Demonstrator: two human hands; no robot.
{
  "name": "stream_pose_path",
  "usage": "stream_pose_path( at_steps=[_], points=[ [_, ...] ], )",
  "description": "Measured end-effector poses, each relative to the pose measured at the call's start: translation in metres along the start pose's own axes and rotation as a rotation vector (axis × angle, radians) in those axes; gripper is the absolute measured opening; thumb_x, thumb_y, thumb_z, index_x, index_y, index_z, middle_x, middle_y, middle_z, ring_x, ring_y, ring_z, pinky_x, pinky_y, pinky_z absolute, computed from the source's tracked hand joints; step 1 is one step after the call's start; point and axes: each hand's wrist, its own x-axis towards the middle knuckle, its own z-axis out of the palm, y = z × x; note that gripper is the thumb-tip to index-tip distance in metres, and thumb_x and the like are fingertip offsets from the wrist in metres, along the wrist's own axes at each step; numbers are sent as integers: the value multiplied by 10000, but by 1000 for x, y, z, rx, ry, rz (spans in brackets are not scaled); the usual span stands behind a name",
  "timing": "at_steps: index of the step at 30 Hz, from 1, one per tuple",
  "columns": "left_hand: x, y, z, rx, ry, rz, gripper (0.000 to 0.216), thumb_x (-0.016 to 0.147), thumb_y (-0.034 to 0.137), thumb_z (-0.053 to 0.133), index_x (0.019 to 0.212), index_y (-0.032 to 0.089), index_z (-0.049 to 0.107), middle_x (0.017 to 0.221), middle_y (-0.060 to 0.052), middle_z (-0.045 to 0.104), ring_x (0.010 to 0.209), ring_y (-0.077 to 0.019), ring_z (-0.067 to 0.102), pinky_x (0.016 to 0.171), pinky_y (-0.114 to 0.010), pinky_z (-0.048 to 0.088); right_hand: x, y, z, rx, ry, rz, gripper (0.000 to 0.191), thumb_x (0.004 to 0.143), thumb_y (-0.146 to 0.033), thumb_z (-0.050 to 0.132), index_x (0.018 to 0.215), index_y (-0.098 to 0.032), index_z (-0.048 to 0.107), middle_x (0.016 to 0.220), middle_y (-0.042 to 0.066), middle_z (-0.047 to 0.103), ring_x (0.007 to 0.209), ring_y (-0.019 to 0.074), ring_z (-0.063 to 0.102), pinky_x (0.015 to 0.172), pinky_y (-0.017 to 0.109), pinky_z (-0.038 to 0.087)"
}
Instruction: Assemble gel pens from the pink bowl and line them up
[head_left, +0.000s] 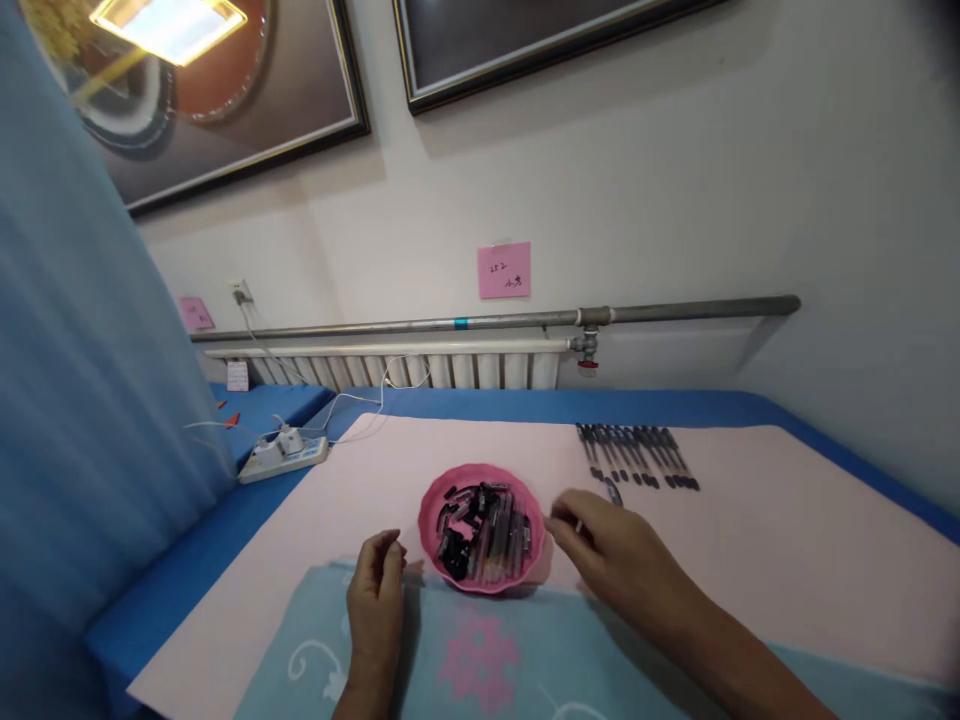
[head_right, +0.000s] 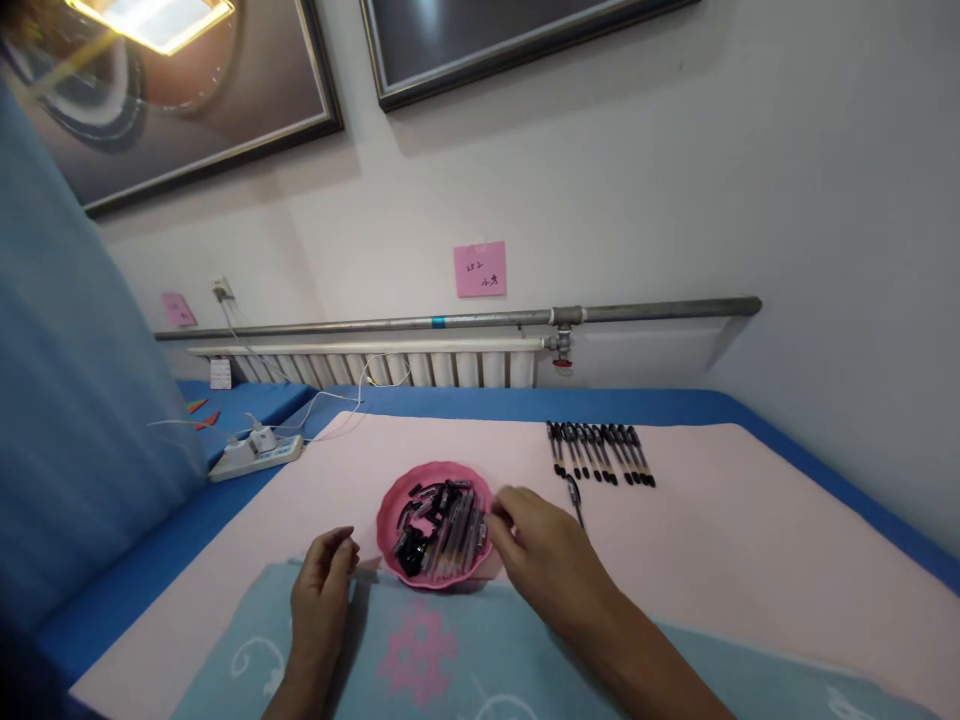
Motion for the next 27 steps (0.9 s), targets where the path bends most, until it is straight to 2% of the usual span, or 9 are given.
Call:
stream_pose_path(
  at_steps=[2,5,9,13,19,21,23,27],
  points=[
    [-1,-1,-2,47,-3,12,334,714,439,562,915,177,611,869,-44,638,831,-196,593,754,-319,464,20,-12,-1,44,19,-57,186,818,-288,412,677,-214,510,642,-14,576,591,136,529,538,236,343],
    [-3,2,-4,113,18,25,324,718,438,550,903,180,614,885,-47,643,845,-208,593,774,-335,452,45,-10,13,80,102,-46,166,799,-262,423,676,-211,521,662,-16,604,609,130,540,549,226,347],
    [-7,12,-5,198,52,50,287,718,402,543,879,176,616,916,-66,652,900,-229,581,801,-351,439,56,18,47,86,97,-22,200,792,-240,394,640,-200,517,628,2,600,580,137,533,532,231,337],
    [-10,24,2,301,39,79,248,740,360,513,868,174,615,921,-80,650,888,-228,582,780,-352,444,56,47,60,74,79,-12,196,785,-227,399,635,-201,522,626,5,602,593,144,536,542,232,331],
    [-5,48,33,647,-185,322,198,778,250,455,837,184,633,841,-70,647,827,-208,566,750,-333,431,64,66,63,39,69,14,197,800,-211,395,660,-202,532,656,7,602,615,142,530,550,232,308],
    [-3,59,49,866,-326,309,222,783,194,432,840,191,646,871,-65,659,857,-200,570,769,-317,416,65,67,66,26,49,-1,189,802,-196,404,670,-199,539,663,8,597,625,141,527,565,232,305],
    [-2,69,65,1117,-481,213,252,778,165,425,855,196,663,906,-66,671,876,-188,581,780,-296,404,67,67,68,14,34,-14,183,805,-183,413,678,-195,544,669,11,593,636,140,525,578,233,301],
    [-1,77,89,1243,-560,135,220,727,212,486,782,148,689,882,-137,688,865,-255,606,759,-342,410,70,67,68,-2,26,-30,171,813,-173,426,703,-192,555,703,14,602,666,138,525,593,233,292]
  ],
)
